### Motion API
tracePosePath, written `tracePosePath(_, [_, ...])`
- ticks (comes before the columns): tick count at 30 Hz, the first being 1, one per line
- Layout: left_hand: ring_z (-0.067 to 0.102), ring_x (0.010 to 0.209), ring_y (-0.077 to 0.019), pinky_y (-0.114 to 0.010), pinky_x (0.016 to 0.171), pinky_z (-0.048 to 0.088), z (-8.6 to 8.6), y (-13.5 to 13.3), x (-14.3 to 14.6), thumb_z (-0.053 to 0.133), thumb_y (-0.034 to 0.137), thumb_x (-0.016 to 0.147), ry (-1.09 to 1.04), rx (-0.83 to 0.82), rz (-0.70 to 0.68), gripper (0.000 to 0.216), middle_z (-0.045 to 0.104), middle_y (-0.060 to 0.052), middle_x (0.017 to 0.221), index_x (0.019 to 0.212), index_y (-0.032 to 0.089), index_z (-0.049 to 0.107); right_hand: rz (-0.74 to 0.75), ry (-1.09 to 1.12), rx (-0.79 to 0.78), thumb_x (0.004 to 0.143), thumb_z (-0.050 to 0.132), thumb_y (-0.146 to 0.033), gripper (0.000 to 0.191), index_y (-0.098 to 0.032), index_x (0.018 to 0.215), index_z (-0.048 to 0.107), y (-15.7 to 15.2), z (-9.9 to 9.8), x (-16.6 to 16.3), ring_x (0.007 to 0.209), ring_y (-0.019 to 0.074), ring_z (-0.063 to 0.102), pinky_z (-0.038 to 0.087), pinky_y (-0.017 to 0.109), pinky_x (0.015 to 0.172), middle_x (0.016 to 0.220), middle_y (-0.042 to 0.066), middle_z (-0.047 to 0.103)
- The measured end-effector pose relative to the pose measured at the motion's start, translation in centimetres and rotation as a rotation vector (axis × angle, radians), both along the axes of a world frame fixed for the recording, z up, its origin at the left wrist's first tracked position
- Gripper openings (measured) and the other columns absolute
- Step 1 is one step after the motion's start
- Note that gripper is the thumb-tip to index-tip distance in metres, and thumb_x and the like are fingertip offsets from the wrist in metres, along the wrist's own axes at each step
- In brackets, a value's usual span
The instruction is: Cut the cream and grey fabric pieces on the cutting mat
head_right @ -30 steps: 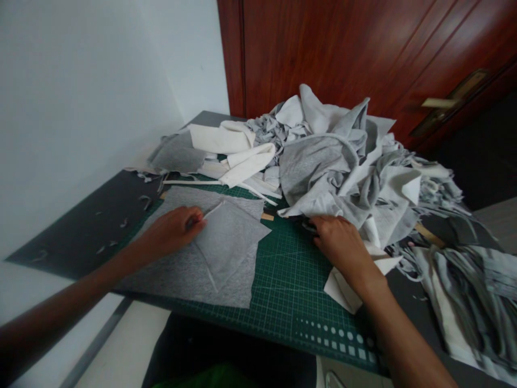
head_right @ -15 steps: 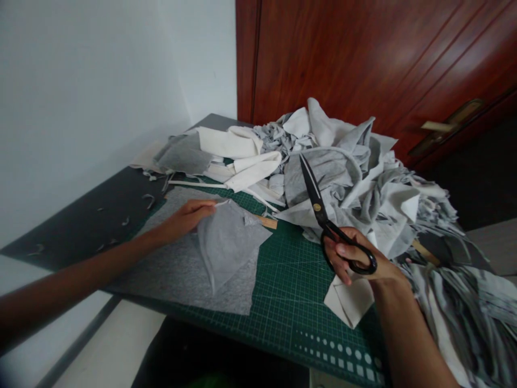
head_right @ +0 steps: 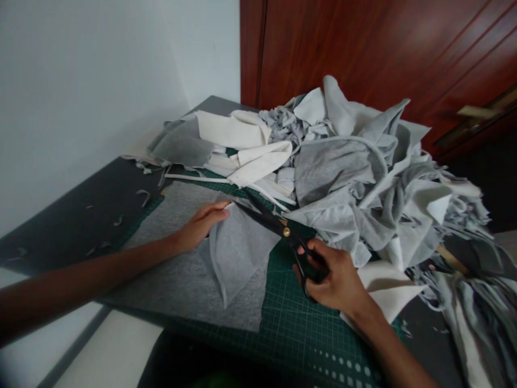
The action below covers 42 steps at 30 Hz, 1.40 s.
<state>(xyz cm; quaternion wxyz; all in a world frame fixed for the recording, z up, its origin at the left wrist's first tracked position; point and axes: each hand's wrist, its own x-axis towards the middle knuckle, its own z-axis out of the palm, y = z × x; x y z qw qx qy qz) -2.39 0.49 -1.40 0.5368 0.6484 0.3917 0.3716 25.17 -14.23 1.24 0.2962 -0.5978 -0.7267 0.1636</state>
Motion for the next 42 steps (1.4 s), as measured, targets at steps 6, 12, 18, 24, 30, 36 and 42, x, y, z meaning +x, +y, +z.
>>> tracePosePath(6, [0.046,0.062,-0.012,-0.024,0.06,0.04,0.8,-0.2,-0.1,0.045,0.038,0.089,0.113,0.157,-0.097,0.033,0.046,0.003,0.06,0.062,0.019,0.048,-0.012,-0.181,-0.012,0.066,0.06,-0.02,0.023,-0.022,0.089,0.055,-0.1,-2.1,-1.0,0.043,0.0101,0.055,0.042,0.019,0.043,0.057,-0.008,0.058])
tracePosePath(12, [0.03,0.049,-0.0075,-0.022,0.05,0.029,1.0,-0.4,-0.3,0.042,0.026,0.093,0.15,0.29,-0.148,0.036,0.029,0.006,0.054,0.059,0.019,0.035,-0.094,-0.274,0.023,0.069,0.056,-0.027,0.021,-0.024,0.09,0.053,-0.4,-2.3,-1.7,0.044,0.0129,0.061,0.044,0.021,0.041,0.063,-0.005,0.067])
tracePosePath(18, [0.038,0.05,-0.0085,-0.021,0.048,0.03,1.0,-0.5,-0.7,0.045,0.028,0.092,0.232,0.252,-0.116,0.032,0.038,0.005,0.053,0.062,0.018,0.052,0.015,-0.258,0.055,0.069,0.053,-0.023,0.026,-0.026,0.095,0.051,-0.2,-1.9,-1.2,0.036,0.0117,0.053,0.038,0.022,0.036,0.053,-0.007,0.059])
tracePosePath(24, [0.044,0.051,-0.0095,-0.021,0.047,0.033,1.1,-0.3,-1.0,0.051,0.029,0.09,0.24,0.268,-0.063,0.028,0.051,0.003,0.056,0.068,0.017,0.065,0.077,-0.29,0.101,0.067,0.051,-0.021,0.033,-0.025,0.1,0.05,-0.1,-1.7,-0.7,0.034,0.0109,0.05,0.034,0.021,0.035,0.054,-0.007,0.058])
tracePosePath(30, [0.04,0.048,-0.0077,-0.019,0.044,0.03,1.4,-0.4,-1.2,0.051,0.028,0.091,0.258,0.28,-0.072,0.031,0.045,0.004,0.053,0.068,0.016,0.066,0.081,-0.279,0.096,0.069,0.051,-0.02,0.032,-0.024,0.1,0.052,-0.3,-1.8,-0.6,0.037,0.0107,0.053,0.038,0.021,0.037,0.056,-0.006,0.06])
tracePosePath(36, [0.039,0.046,-0.0072,-0.019,0.044,0.031,1.5,-0.8,-1.4,0.049,0.026,0.092,0.239,0.299,-0.119,0.029,0.041,0.006,0.051,0.073,0.018,0.069,0.009,-0.274,0.12,0.07,0.052,-0.022,0.031,-0.024,0.101,0.053,-0.3,-2.2,-0.5,0.041,0.0135,0.058,0.043,0.021,0.037,0.06,-0.003,0.065])
tracePosePath(42, [0.052,0.052,-0.0097,-0.02,0.049,0.039,1.7,-1.2,-1.3,0.052,0.027,0.091,0.235,0.292,-0.105,0.024,0.06,0.003,0.059,0.081,0.019,0.073,0.046,-0.284,0.137,0.066,0.056,-0.02,0.04,-0.026,0.106,0.052,-0.4,-2.5,0.4,0.043,0.0144,0.059,0.044,0.023,0.04,0.061,-0.004,0.065])
